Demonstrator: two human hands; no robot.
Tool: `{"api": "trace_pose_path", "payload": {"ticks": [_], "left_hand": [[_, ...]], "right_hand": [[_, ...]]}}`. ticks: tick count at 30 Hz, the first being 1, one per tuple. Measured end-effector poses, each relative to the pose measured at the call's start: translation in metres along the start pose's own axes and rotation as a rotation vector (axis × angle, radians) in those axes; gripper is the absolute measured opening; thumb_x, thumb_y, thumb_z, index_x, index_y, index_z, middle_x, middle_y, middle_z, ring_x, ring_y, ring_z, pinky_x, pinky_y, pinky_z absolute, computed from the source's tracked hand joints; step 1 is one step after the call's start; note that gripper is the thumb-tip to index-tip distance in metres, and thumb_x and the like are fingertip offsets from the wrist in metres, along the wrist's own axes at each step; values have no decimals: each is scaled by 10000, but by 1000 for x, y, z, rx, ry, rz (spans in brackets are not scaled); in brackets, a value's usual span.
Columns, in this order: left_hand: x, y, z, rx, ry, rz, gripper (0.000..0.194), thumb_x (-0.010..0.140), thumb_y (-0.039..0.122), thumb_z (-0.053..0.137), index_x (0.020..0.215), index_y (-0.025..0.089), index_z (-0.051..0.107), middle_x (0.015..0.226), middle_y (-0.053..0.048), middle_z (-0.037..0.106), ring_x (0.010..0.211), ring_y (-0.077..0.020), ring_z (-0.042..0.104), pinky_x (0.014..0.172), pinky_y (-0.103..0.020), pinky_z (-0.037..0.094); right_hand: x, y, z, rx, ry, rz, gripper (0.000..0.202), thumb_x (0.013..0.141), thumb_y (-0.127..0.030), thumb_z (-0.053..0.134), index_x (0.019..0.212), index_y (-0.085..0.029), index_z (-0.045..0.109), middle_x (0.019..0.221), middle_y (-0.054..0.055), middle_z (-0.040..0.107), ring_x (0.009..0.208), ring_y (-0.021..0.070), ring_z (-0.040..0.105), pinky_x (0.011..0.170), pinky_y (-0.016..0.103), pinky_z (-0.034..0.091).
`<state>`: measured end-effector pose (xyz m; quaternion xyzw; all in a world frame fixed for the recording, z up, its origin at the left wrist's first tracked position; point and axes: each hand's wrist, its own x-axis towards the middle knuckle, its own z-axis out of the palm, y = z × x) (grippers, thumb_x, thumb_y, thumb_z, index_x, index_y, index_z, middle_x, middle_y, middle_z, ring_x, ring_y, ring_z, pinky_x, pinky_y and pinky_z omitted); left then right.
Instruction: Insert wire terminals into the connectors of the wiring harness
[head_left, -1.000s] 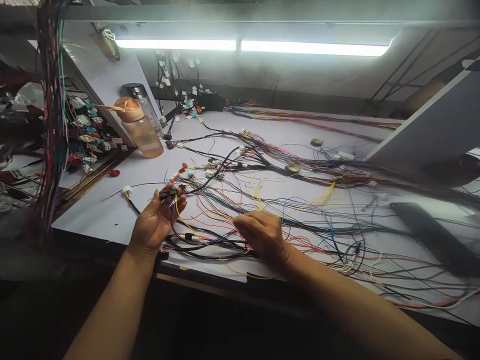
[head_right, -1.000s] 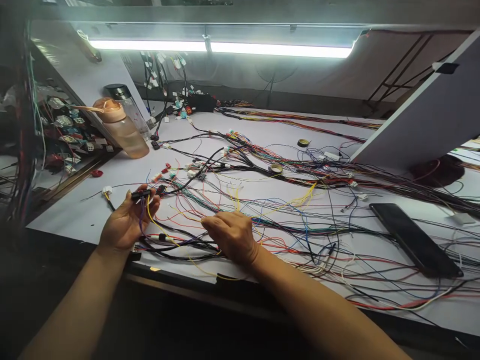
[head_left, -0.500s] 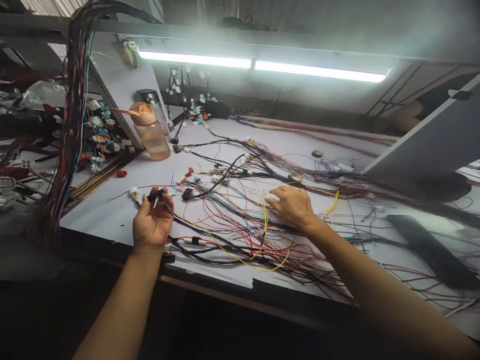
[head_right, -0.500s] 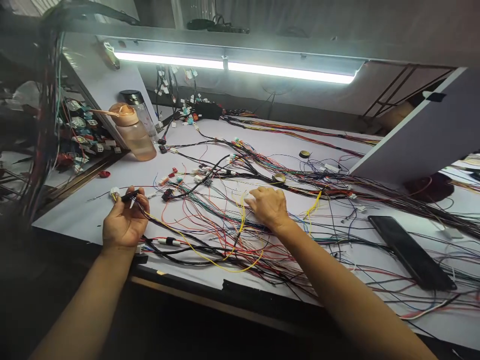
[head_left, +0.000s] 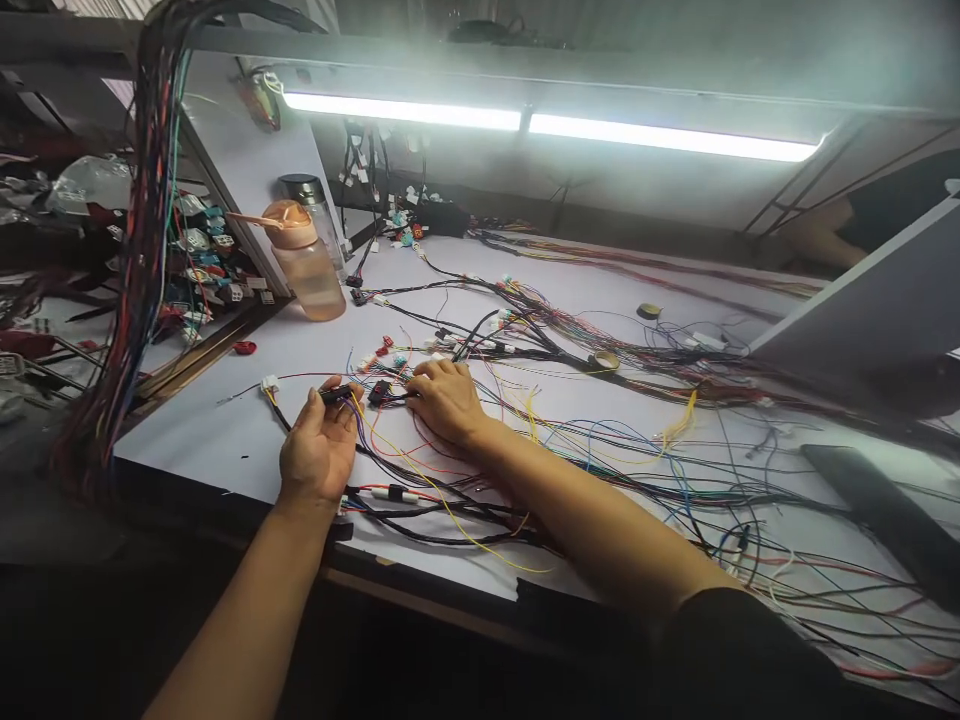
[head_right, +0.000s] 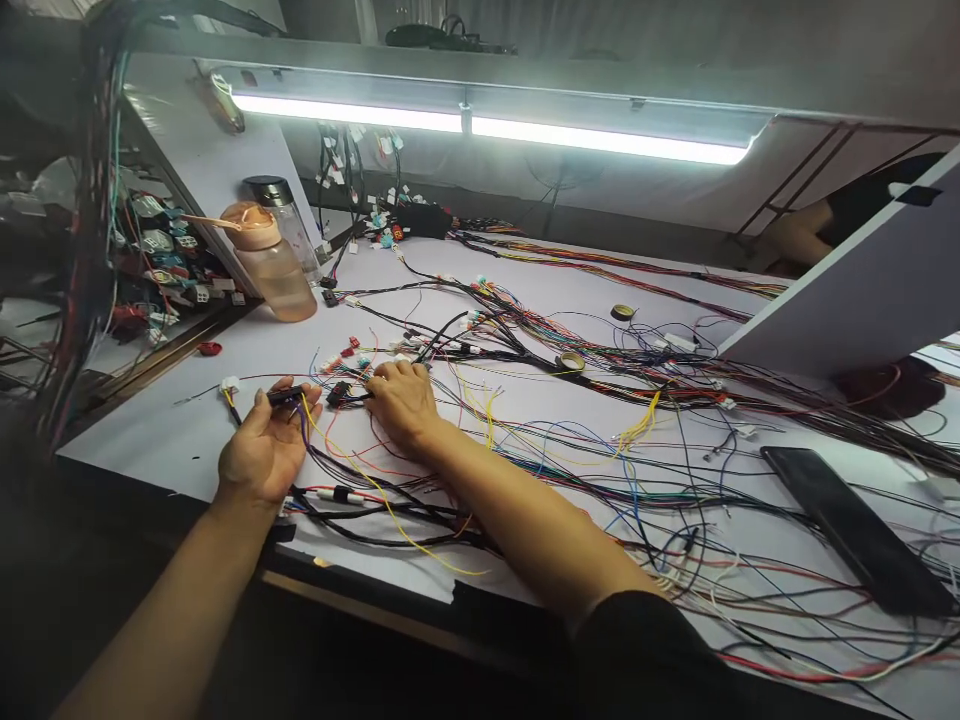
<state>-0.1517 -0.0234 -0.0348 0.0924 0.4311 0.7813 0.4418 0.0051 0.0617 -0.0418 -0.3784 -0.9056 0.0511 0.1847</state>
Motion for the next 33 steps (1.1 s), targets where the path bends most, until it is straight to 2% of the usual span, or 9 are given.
{"api": "trace_pose_path", "payload": {"ticks": [3, 6, 9, 14, 23, 33], "left_hand": [[1, -3, 0, 56, -77, 29, 275, 947, 293, 478, 943, 131, 700, 889, -96, 706, 955, -188, 680, 1031, -373, 458], [-1, -5, 1, 109, -149, 21, 279, 943, 302, 486, 970, 126, 701, 898, -106, 712, 938, -193, 681, 1027, -390, 463], [-3, -4, 4, 147, -161, 9, 278, 939, 302, 496, 980, 121, 702, 906, -110, 712, 935, -192, 677, 1010, -383, 480], [-4, -3, 6, 177, -143, 3, 288, 944, 301, 487, 980, 115, 704, 909, -118, 713, 924, -192, 678, 979, -377, 505], [-3, -4, 4, 197, -146, 21, 290, 945, 323, 487, 996, 130, 697, 917, -107, 724, 946, -188, 681, 1028, -367, 463], [-3, -4, 3, 175, -155, 80, 289, 934, 352, 510, 986, 143, 702, 899, -89, 728, 965, -192, 680, 1071, -391, 433]], "right_hand": [[-1, 5, 4, 80, 46, -17, 190, 928, -405, 612, 940, -227, 679, 1120, 24, 680, 1088, 208, 506, 908, 384, 255], [-4, 8, 2, 156, 104, -33, 226, 959, -424, 562, 933, -224, 663, 997, 10, 719, 1004, 177, 539, 914, 386, 197], [-4, 11, 0, 188, 162, -38, 249, 952, -450, 557, 919, -226, 662, 930, 2, 729, 926, 158, 550, 887, 371, 179], [-3, 15, 0, 235, 233, -56, 244, 933, -453, 584, 891, -228, 667, 910, -12, 733, 905, 148, 558, 881, 361, 173], [-3, 16, 0, 260, 236, -89, 231, 929, -440, 600, 881, -230, 682, 915, -13, 738, 907, 147, 563, 887, 364, 166], [-4, 18, 4, 237, 179, -113, 344, 993, -493, 440, 934, -260, 686, 950, -1, 720, 937, 160, 543, 947, 371, 146]]}}
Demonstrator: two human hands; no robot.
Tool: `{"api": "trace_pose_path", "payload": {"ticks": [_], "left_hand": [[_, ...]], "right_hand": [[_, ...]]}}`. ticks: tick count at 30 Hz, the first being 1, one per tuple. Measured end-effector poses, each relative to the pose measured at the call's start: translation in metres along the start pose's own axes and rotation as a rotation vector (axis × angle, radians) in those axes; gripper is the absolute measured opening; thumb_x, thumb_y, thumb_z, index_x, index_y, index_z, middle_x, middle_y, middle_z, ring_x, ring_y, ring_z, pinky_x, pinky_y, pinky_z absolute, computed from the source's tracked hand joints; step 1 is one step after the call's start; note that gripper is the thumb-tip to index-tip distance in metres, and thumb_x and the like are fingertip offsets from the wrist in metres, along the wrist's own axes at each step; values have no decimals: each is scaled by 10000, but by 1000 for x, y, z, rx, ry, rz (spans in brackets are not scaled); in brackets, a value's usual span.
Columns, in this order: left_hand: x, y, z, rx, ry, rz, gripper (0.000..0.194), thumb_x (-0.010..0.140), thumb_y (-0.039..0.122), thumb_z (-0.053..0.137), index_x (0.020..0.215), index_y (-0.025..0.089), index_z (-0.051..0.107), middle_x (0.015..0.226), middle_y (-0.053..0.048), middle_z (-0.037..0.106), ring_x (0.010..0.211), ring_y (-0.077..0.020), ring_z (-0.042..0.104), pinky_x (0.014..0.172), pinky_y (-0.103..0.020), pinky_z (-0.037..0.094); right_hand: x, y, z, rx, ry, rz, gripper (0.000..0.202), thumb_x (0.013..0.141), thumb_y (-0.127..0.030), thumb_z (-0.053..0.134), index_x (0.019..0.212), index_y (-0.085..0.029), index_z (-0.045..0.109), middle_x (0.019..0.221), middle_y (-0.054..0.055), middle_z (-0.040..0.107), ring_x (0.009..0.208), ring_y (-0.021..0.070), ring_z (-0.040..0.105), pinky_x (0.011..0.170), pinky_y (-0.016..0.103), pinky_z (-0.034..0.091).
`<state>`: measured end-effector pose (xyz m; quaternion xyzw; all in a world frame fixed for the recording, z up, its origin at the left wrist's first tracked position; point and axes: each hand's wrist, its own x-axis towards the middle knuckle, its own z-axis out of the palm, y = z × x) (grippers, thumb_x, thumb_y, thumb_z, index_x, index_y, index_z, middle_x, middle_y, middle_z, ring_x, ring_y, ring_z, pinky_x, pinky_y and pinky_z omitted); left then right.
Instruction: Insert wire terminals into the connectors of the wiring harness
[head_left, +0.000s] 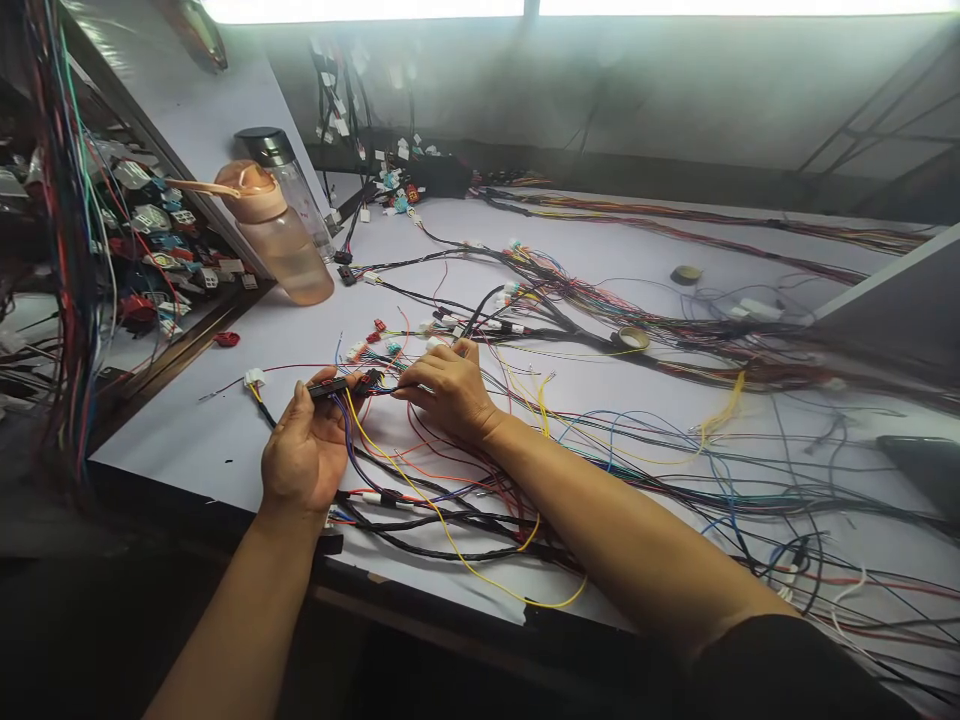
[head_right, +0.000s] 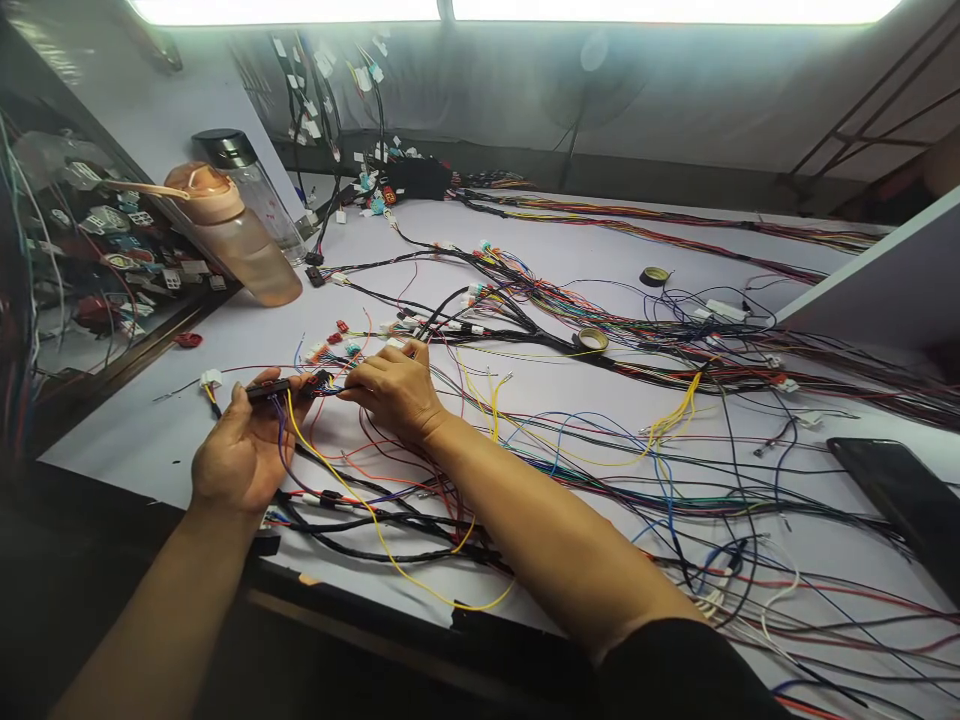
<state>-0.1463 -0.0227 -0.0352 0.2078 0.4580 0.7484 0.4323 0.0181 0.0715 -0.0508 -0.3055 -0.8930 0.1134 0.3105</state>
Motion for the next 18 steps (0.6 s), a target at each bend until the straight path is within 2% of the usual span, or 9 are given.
{"api": "trace_pose_path", "payload": {"ticks": [11, 18], "left_hand": [[0, 1, 0, -17, 16, -42, 317, 955, 361, 464, 1006, 151, 695, 922, -88, 731, 1011, -203, 674, 1060, -393, 444], [0, 5, 7, -47, 76, -101, 355, 978, 345, 396, 915, 164, 695, 856, -76, 727, 947, -175, 684, 1006, -357, 492]], "right_hand": [[-1, 1, 2, 17, 9, -4, 341, 988, -496, 451, 934, -257, 687, 967, -3, 727, 941, 160, 557, 963, 370, 143], [0, -1, -2, -15, 0, 27, 312, 982, -485, 479, 943, -259, 691, 979, 0, 729, 955, 157, 562, 959, 372, 142]]}}
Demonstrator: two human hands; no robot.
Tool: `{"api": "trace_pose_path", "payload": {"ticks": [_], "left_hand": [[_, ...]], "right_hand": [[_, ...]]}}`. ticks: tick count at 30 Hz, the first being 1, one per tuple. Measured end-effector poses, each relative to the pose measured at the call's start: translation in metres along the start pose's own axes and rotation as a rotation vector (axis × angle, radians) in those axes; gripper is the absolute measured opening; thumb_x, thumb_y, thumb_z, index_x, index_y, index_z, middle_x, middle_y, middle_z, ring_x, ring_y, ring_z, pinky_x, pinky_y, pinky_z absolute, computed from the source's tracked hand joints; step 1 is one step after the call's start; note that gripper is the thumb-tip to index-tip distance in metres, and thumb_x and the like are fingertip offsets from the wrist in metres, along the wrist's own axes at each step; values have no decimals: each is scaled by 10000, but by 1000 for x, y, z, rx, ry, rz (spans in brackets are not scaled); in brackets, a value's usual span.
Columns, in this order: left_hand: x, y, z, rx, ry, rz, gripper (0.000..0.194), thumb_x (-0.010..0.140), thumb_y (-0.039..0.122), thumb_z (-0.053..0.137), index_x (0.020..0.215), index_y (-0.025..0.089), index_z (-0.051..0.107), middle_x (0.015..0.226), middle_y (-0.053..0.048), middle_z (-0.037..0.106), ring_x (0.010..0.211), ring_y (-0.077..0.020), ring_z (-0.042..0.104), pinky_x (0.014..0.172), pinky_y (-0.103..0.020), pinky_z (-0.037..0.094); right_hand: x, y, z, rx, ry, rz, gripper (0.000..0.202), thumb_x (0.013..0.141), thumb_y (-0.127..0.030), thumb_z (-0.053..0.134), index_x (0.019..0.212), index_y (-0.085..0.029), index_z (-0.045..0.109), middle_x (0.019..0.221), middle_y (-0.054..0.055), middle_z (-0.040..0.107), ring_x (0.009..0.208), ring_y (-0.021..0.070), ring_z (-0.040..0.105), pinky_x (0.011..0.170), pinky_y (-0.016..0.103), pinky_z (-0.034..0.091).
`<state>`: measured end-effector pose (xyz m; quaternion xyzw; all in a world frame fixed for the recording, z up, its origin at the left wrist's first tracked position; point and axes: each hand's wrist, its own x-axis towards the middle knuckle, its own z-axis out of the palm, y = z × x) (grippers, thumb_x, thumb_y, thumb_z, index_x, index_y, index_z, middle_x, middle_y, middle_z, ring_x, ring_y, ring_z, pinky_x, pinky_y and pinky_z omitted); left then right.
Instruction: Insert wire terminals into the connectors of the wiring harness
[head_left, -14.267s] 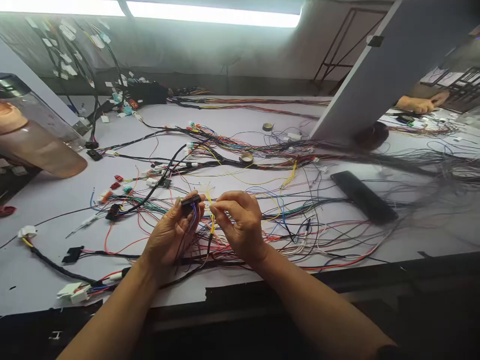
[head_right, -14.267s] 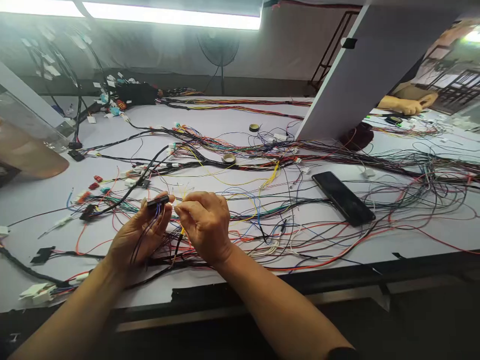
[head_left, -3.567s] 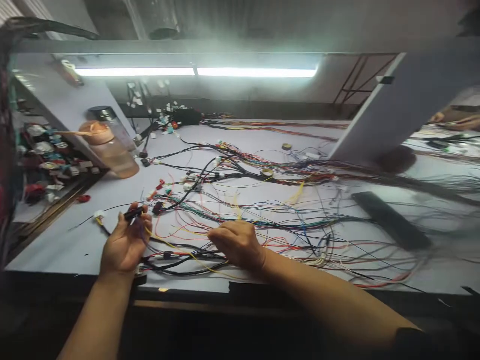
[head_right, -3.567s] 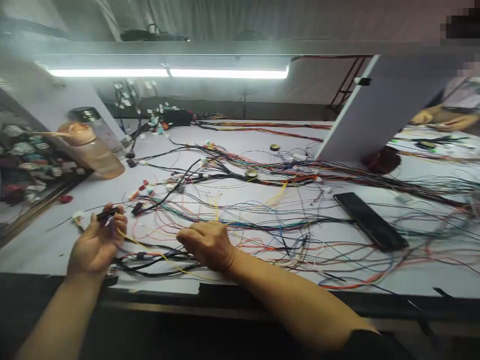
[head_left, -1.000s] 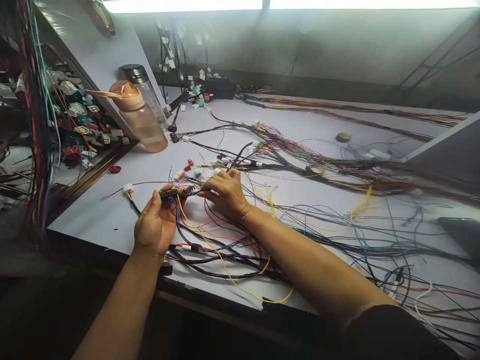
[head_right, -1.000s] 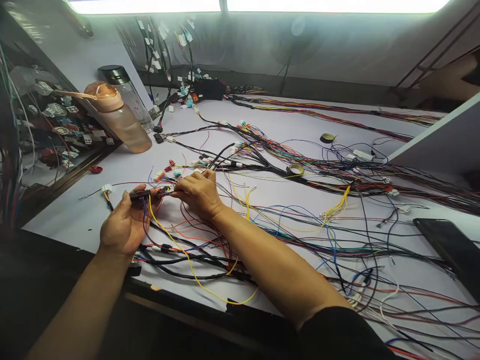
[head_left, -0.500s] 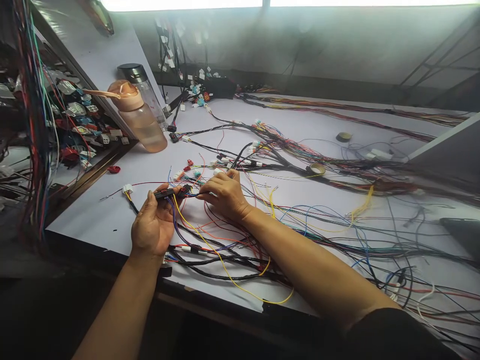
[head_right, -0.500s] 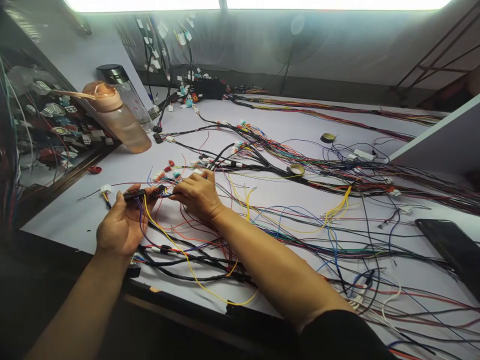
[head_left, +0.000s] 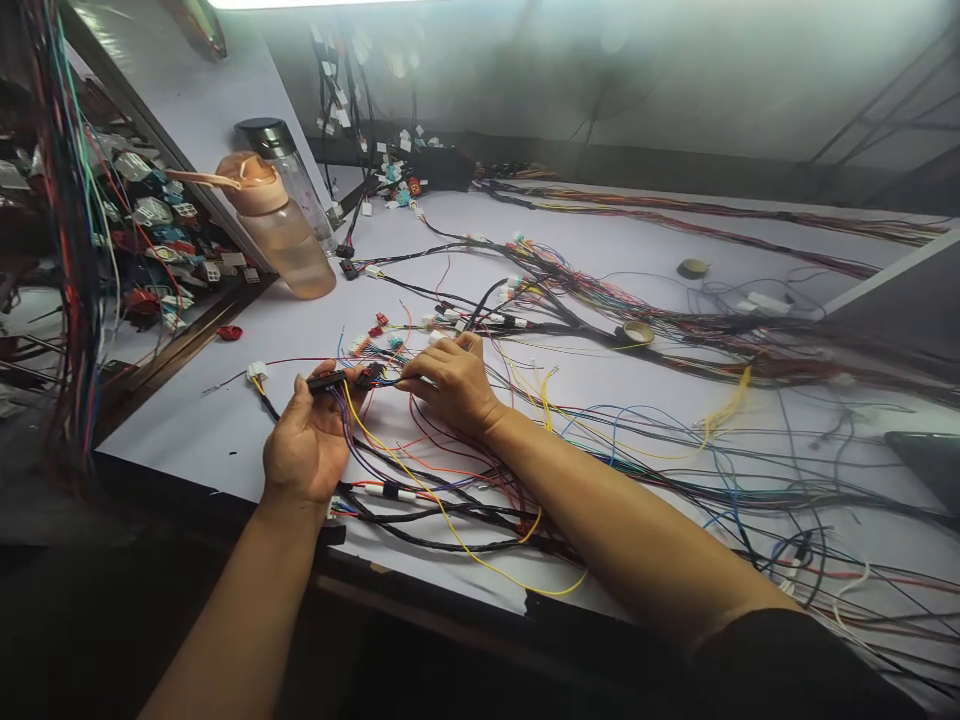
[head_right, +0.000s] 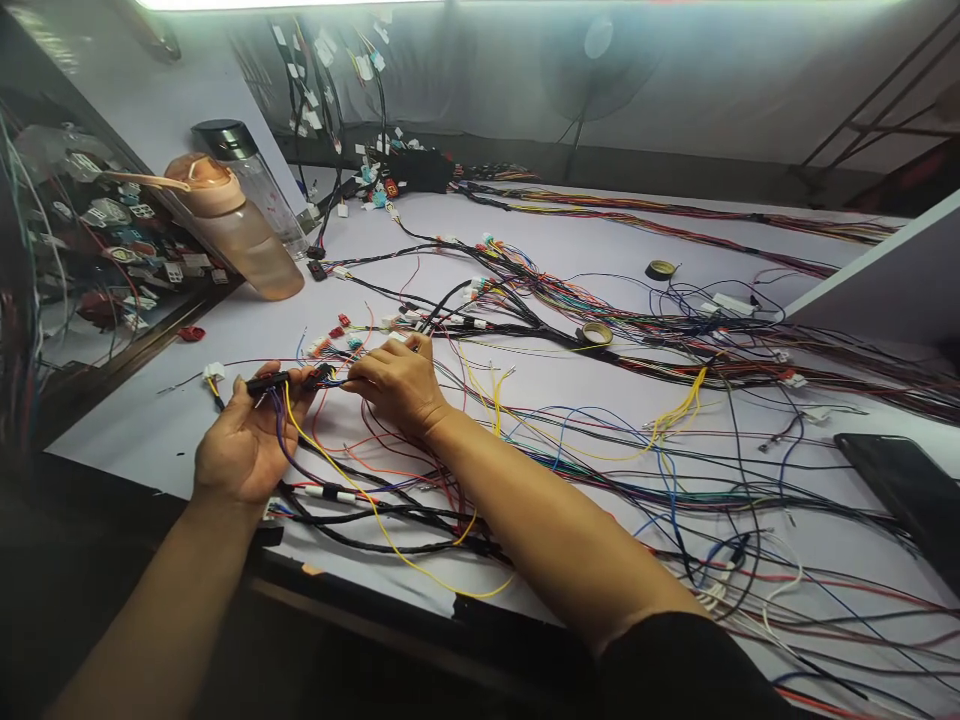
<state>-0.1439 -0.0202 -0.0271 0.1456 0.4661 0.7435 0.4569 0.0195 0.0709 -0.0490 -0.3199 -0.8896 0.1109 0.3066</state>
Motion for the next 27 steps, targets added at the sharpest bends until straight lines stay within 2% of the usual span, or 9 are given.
{"api": "trace_pose_path", "payload": {"ticks": [6, 9, 12, 15, 18, 20, 23, 27], "left_hand": [[1, 2, 3, -39, 39, 57, 335, 981, 333, 381, 926, 151, 656, 861, -83, 705, 1003, -187, 662, 1024, -378, 468], [2, 3, 2, -64, 69, 68, 325, 979, 340, 378, 950, 132, 626, 859, -94, 688, 986, -188, 662, 1031, -396, 454], [2, 4, 1, -79, 63, 89, 328, 971, 362, 381, 966, 124, 606, 848, -94, 671, 957, -191, 666, 1020, -401, 460], [2, 4, 0, -85, 66, 92, 354, 974, 389, 354, 972, 131, 595, 851, -92, 661, 951, -194, 664, 993, -392, 482], [1, 5, -1, -138, 62, 67, 354, 975, 386, 347, 949, 134, 594, 853, -78, 647, 916, -179, 659, 936, -356, 518], [0, 6, -1, -184, 43, 54, 354, 970, 383, 358, 927, 127, 599, 857, -78, 636, 864, -160, 649, 859, -309, 546], [-2, 8, -1, -208, 34, 41, 351, 959, 386, 374, 900, 126, 602, 861, -84, 634, 785, -135, 620, 720, -236, 553], [-2, 11, 0, -170, 31, 25, 364, 952, 408, 361, 888, 141, 599, 845, -85, 635, 695, -130, 571, 583, -209, 520]], "right_hand": [[3, -3, -1, -41, -125, 76, 199, 975, -379, 546, 1022, -250, 690, 1079, 7, 720, 1052, 172, 571, 996, 394, 174], [12, -3, -9, -15, -219, 113, 195, 950, -323, 595, 1117, -256, 673, 1143, 12, 703, 1118, 179, 574, 1004, 391, 246], [20, 1, -39, 61, -179, 138, 243, 933, -293, 620, 1163, -229, 664, 1179, 23, 691, 1112, 169, 599, 977, 354, 352], [12, 7, -88, 189, -59, 165, 228, 931, -265, 613, 1125, -164, 679, 1094, 30, 712, 993, 129, 643, 894, 289, 446], [-20, 13, -134, 227, 18, 197, 196, 924, -257, 606, 1049, -141, 702, 1026, 33, 718, 915, 123, 654, 856, 282, 490], [-53, 17, -155, 191, 58, 244, 180, 918, -267, 602, 1011, -162, 715, 1016, 30, 722, 906, 137, 656, 859, 307, 505], [-107, 22, -167, 155, 72, 325, 184, 910, -290, 599, 996, -182, 721, 991, 41, 735, 909, 164, 675, 836, 335, 533], [-166, 26, -167, 86, 55, 400, 196, 911, -314, 588, 992, -204, 729, 978, 63, 742, 892, 192, 691, 813, 367, 550]]}}
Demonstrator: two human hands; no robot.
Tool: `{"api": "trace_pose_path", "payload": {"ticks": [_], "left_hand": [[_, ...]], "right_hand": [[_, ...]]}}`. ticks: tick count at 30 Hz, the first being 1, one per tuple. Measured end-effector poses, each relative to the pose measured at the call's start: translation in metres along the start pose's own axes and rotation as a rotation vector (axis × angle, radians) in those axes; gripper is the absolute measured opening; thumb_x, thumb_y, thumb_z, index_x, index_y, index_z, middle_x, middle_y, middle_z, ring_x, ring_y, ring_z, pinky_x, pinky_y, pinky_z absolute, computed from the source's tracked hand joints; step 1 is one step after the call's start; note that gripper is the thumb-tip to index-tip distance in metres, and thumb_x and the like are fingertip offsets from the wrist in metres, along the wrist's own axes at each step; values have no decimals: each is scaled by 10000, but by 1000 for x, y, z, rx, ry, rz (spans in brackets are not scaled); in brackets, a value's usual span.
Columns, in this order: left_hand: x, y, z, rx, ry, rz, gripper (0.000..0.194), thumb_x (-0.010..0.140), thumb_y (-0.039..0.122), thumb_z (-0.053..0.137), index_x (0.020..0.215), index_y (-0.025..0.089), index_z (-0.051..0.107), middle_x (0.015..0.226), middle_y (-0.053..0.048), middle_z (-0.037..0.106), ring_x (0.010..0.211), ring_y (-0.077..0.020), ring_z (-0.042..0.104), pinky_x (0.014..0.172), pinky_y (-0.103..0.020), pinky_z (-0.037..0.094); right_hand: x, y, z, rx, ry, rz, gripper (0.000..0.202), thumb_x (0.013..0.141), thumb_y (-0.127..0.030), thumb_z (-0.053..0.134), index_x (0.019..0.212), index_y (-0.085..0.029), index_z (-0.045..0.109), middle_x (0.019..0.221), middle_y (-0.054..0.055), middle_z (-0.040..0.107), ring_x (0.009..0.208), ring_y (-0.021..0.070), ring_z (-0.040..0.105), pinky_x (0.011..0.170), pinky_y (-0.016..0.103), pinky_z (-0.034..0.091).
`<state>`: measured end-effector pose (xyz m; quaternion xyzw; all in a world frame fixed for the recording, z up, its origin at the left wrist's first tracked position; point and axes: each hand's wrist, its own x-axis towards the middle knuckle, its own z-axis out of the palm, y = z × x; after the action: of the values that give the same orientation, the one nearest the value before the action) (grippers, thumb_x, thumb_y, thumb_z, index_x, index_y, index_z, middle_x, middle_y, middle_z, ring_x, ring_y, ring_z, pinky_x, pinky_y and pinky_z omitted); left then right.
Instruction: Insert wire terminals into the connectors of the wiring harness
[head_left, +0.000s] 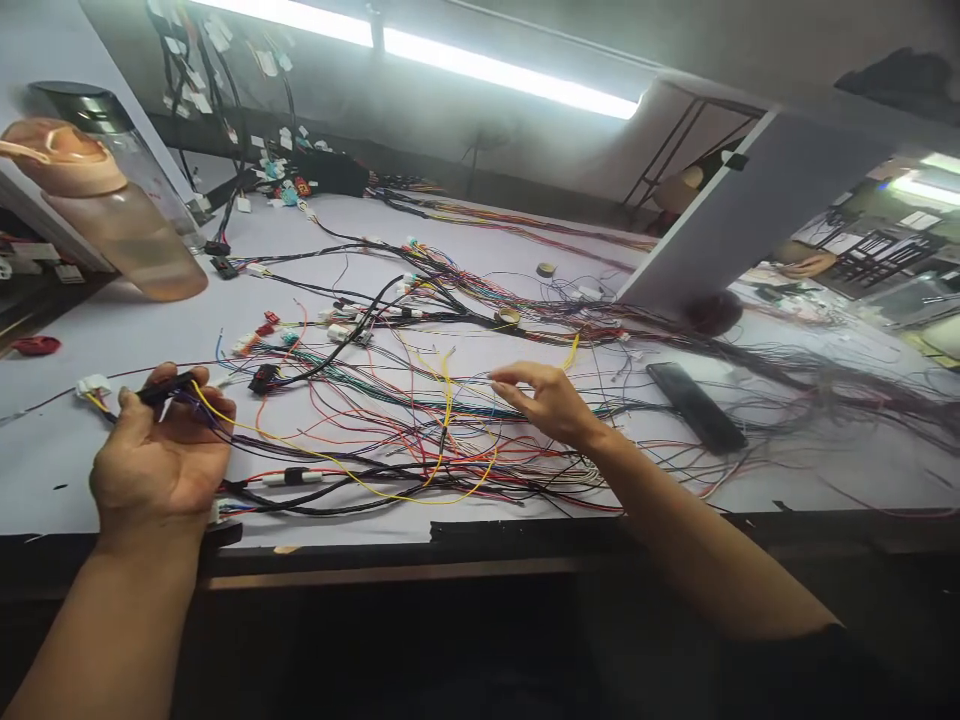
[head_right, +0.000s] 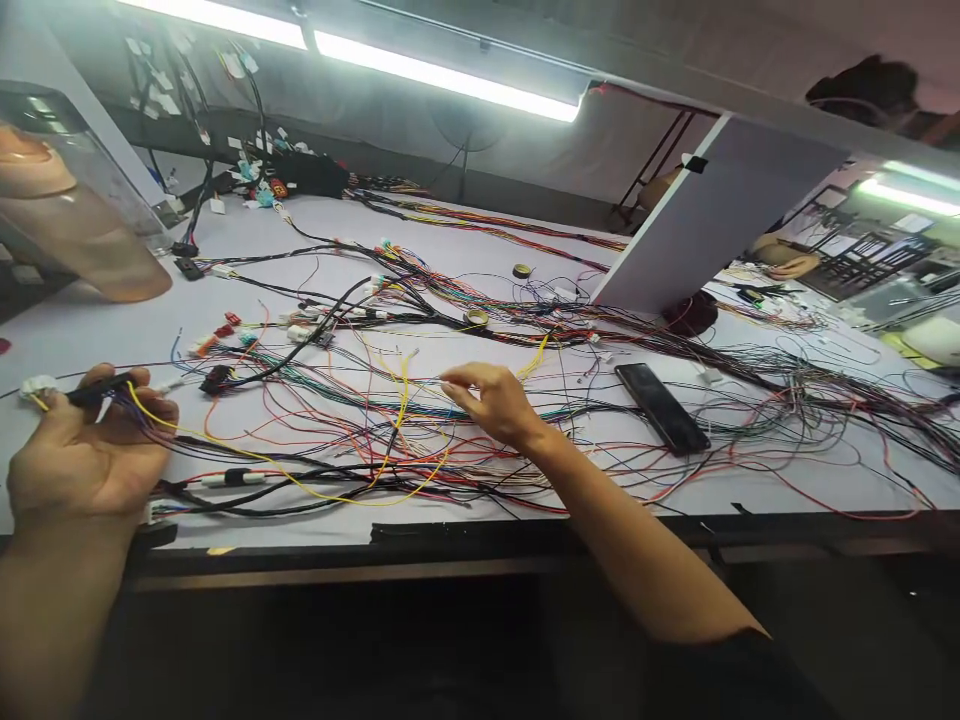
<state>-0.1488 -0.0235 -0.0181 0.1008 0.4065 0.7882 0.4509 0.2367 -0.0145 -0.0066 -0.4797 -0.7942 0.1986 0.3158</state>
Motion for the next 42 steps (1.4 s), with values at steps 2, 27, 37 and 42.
{"api": "trace_pose_path", "payload": {"ticks": [2, 27, 37, 42], "left_hand": [[1, 0, 0, 3, 1, 8, 373, 949, 410, 358, 890, 133, 601, 834, -89, 633, 683, -131, 559, 568, -207, 505], [4, 3, 4, 13, 78, -41, 447, 978, 358, 268, 843, 127, 627, 816, -92, 639, 629, -130, 583, 521, -220, 526], [-9, 2, 1, 150, -72, -233, 358, 975, 317, 363, 915, 155, 676, 852, -62, 680, 710, -162, 639, 922, -519, 530], [-4, -2, 0, 165, -54, -198, 346, 967, 338, 401, 896, 173, 697, 870, -61, 691, 882, -175, 656, 1022, -472, 474]], "right_hand": [[-17, 9, -1, -46, -2, 1, 183, 914, -309, 590, 986, -218, 731, 979, 59, 744, 903, 203, 693, 825, 385, 540], [4, -36, 53, -261, -228, -458, 278, 989, -305, 486, 1208, -199, 621, 1309, 42, 619, 1207, 218, 523, 986, 376, 411], [9, -40, 54, -386, -393, -516, 338, 1021, -379, 410, 1321, -281, 532, 1392, 13, 551, 1257, 213, 462, 1032, 394, 309], [7, -43, 49, -480, -397, -517, 283, 1008, -362, 425, 1215, -249, 582, 1146, 46, 654, 974, 199, 554, 924, 381, 321]]}}
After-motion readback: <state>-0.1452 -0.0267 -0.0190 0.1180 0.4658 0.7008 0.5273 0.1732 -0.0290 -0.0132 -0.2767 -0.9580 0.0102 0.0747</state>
